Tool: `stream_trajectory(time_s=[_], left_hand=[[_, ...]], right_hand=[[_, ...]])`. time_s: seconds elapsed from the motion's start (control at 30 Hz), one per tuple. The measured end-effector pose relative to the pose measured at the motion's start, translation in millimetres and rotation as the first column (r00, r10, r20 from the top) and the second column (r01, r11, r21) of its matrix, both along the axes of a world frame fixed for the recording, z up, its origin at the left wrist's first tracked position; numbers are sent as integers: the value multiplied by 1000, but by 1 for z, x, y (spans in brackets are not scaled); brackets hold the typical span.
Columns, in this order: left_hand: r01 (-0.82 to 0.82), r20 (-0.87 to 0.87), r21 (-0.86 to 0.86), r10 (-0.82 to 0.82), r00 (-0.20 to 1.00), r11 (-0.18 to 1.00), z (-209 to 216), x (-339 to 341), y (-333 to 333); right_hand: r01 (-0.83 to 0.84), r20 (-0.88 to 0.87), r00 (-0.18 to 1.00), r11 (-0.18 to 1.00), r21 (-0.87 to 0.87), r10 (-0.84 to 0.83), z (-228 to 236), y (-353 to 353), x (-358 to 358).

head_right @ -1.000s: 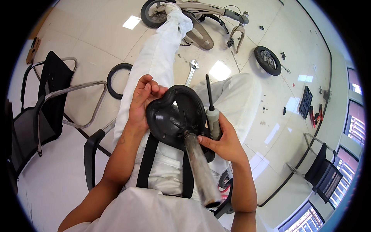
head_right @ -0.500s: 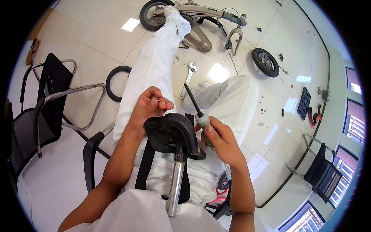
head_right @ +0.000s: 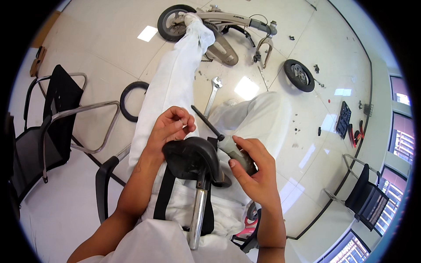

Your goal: The person assembles a bicycle seat by inserting a metal post into the seat base and tightening two bolts with a screwdriver. The person holds the seat on their lap and rotates the screwdriver to secure the bolts.

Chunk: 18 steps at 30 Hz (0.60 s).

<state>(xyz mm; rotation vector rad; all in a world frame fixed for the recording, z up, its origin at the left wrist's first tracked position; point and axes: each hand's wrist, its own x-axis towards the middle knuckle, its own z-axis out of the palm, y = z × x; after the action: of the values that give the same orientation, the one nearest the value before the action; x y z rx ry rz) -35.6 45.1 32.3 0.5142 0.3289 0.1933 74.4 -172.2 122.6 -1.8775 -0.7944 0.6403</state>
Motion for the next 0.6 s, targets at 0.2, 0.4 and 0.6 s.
stream_trajectory(time_s=[0.2, 0.4, 0.6], left_hand=[[5, -78, -52, -9, 997, 999, -8, 1, 1], [-48, -15, -104, 47, 999, 993, -11, -1, 0], [-39, 61, -138, 48, 997, 990, -15, -4, 1]], right_hand=[[206, -226, 952, 978, -23, -206, 1, -2, -3], [236, -333, 926, 961, 146, -177, 3, -6, 5], [268, -427, 895, 922, 281, -130, 2, -10, 8]])
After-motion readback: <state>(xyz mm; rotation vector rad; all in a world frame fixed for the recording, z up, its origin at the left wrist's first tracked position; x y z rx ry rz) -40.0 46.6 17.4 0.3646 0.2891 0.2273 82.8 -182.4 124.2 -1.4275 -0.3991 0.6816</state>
